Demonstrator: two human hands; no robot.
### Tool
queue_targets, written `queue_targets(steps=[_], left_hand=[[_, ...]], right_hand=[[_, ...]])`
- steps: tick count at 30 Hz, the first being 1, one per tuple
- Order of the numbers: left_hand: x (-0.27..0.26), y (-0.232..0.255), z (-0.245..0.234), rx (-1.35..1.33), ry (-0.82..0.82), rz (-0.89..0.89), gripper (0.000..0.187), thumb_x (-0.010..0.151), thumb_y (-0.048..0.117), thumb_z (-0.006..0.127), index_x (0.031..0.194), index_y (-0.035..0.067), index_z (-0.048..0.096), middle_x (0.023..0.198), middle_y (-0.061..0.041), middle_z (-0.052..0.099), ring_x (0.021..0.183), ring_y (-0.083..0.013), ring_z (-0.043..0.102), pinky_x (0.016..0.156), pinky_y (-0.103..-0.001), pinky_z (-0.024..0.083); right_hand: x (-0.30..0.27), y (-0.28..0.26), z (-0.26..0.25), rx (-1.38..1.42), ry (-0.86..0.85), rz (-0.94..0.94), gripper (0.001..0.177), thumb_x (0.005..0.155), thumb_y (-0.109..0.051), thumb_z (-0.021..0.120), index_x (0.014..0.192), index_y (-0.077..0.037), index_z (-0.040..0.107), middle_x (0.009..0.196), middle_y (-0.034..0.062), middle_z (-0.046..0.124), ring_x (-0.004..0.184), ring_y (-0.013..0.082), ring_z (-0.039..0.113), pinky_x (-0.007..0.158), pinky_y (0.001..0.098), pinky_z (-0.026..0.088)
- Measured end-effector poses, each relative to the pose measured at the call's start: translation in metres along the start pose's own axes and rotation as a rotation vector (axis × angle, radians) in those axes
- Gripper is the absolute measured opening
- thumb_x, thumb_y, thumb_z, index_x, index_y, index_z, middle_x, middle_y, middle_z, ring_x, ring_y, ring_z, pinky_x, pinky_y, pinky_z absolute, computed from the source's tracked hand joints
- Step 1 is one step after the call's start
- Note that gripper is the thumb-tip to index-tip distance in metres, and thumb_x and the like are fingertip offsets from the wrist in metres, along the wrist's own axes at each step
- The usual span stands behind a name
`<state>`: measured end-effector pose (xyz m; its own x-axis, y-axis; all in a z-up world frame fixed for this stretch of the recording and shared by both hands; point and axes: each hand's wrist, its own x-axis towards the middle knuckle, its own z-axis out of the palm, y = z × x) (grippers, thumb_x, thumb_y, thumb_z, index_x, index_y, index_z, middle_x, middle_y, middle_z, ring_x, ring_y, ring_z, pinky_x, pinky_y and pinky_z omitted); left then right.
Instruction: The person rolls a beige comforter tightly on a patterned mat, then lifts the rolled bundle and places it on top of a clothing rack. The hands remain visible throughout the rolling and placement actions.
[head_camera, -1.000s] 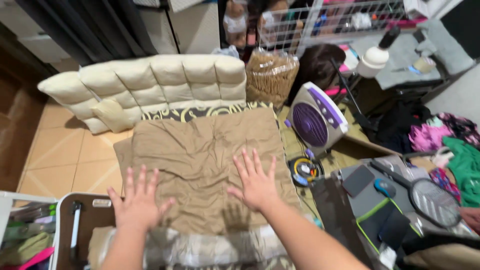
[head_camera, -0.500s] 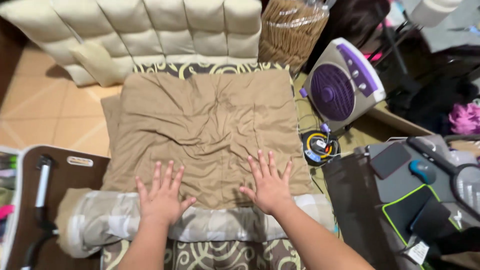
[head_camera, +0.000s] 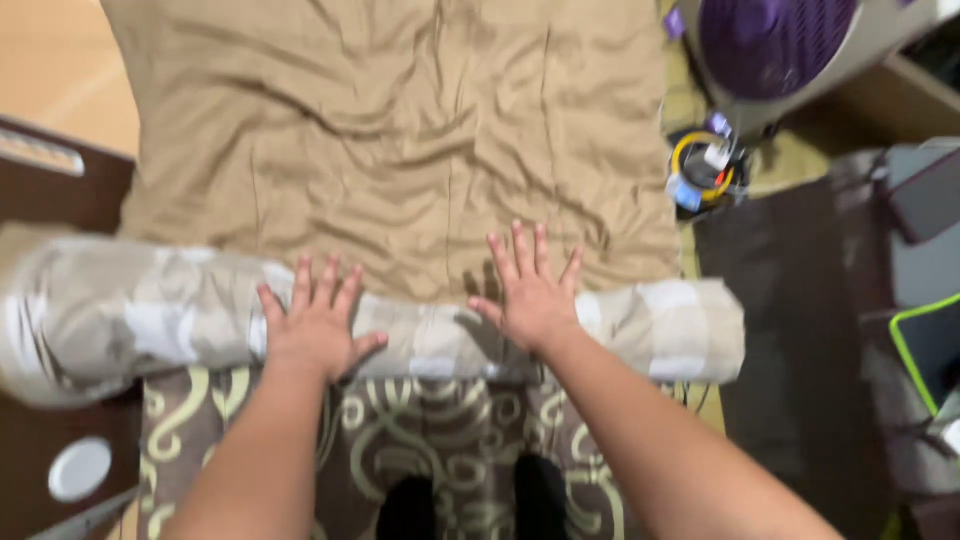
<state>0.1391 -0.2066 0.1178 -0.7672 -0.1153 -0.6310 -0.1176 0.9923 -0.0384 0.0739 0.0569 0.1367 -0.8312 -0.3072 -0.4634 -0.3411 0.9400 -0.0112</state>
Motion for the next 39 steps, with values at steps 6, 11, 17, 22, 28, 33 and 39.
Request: queue_targets(steps=[6, 11, 17, 22, 28, 33, 39], left_hand=[[0.006, -0.002, 0.019, 0.006, -0.026, 0.013, 0.110, 0.080, 0.081, 0.056, 0.163, 0.035, 0.000, 0.172, 0.004, -0.007, 0.157, -0.0271, -0.013, 0.116, -0.070, 0.000], [0.017, -0.005, 0.031, 0.020, -0.054, 0.052, 0.112, 0.078, 0.082, 0.058, 0.163, 0.036, 0.001, 0.173, 0.005, -0.004, 0.158, -0.0256, -0.010, 0.118, -0.070, 0.001], [0.017, -0.007, 0.031, 0.108, -0.119, 0.096, 0.128, 0.070, 0.084, 0.070, 0.164, 0.033, -0.001, 0.173, 0.002, -0.001, 0.158, -0.0260, -0.002, 0.118, -0.071, 0.001], [0.012, -0.017, 0.034, 0.113, -0.109, 0.160, 0.141, 0.057, 0.068, 0.092, 0.163, 0.037, 0.005, 0.173, 0.001, 0.004, 0.159, -0.0249, 0.004, 0.119, -0.071, 0.005], [0.023, -0.027, 0.046, 0.116, -0.107, 0.157, 0.129, 0.060, 0.053, 0.097, 0.157, 0.046, 0.012, 0.168, 0.006, 0.017, 0.156, -0.0177, 0.016, 0.121, -0.069, 0.011], [0.058, -0.036, 0.050, 0.047, -0.110, 0.127, 0.105, 0.068, 0.052, 0.092, 0.153, 0.049, 0.031, 0.148, 0.012, 0.049, 0.145, -0.0129, 0.039, 0.122, -0.065, 0.017], [0.089, -0.040, 0.018, -0.046, -0.212, 0.103, 0.092, 0.063, 0.061, 0.089, 0.145, 0.048, 0.051, 0.140, 0.007, 0.062, 0.141, -0.0154, 0.050, 0.121, -0.055, 0.026]], right_hand=[[-0.012, -0.007, 0.026, 0.005, -0.046, 0.026, 0.100, 0.088, -0.078, 0.046, 0.163, -0.028, 0.004, 0.171, 0.0079, -0.006, 0.155, 0.0351, -0.006, 0.113, 0.0769, -0.001], [-0.019, -0.006, 0.051, 0.041, -0.080, 0.043, 0.100, 0.088, -0.078, 0.046, 0.163, -0.028, 0.004, 0.171, 0.0095, -0.005, 0.157, 0.0358, -0.005, 0.114, 0.0748, 0.002], [-0.021, -0.004, 0.072, 0.072, -0.195, -0.005, 0.104, 0.085, -0.079, 0.052, 0.164, -0.029, 0.004, 0.171, 0.0094, -0.002, 0.157, 0.0360, -0.003, 0.117, 0.0722, 0.003], [-0.035, -0.007, 0.071, -0.051, -0.263, -0.025, 0.117, 0.076, -0.069, 0.074, 0.162, -0.028, 0.007, 0.172, 0.0092, 0.003, 0.158, 0.0351, 0.001, 0.119, 0.0717, 0.002], [-0.028, 0.018, 0.090, -0.172, -0.175, -0.207, 0.124, 0.067, -0.054, 0.089, 0.162, -0.034, 0.010, 0.158, 0.0112, 0.028, 0.149, 0.0400, 0.017, 0.113, 0.0751, 0.011], [0.006, 0.031, 0.068, -0.139, -0.127, -0.326, 0.122, 0.065, -0.050, 0.090, 0.160, -0.032, 0.016, 0.146, 0.0100, 0.042, 0.136, 0.0357, 0.036, 0.107, 0.0666, 0.027], [0.057, 0.046, 0.052, -0.019, -0.272, -0.318, 0.108, 0.065, -0.058, 0.081, 0.158, -0.035, 0.030, 0.138, 0.0096, 0.056, 0.127, 0.0347, 0.054, 0.104, 0.0524, 0.041]])
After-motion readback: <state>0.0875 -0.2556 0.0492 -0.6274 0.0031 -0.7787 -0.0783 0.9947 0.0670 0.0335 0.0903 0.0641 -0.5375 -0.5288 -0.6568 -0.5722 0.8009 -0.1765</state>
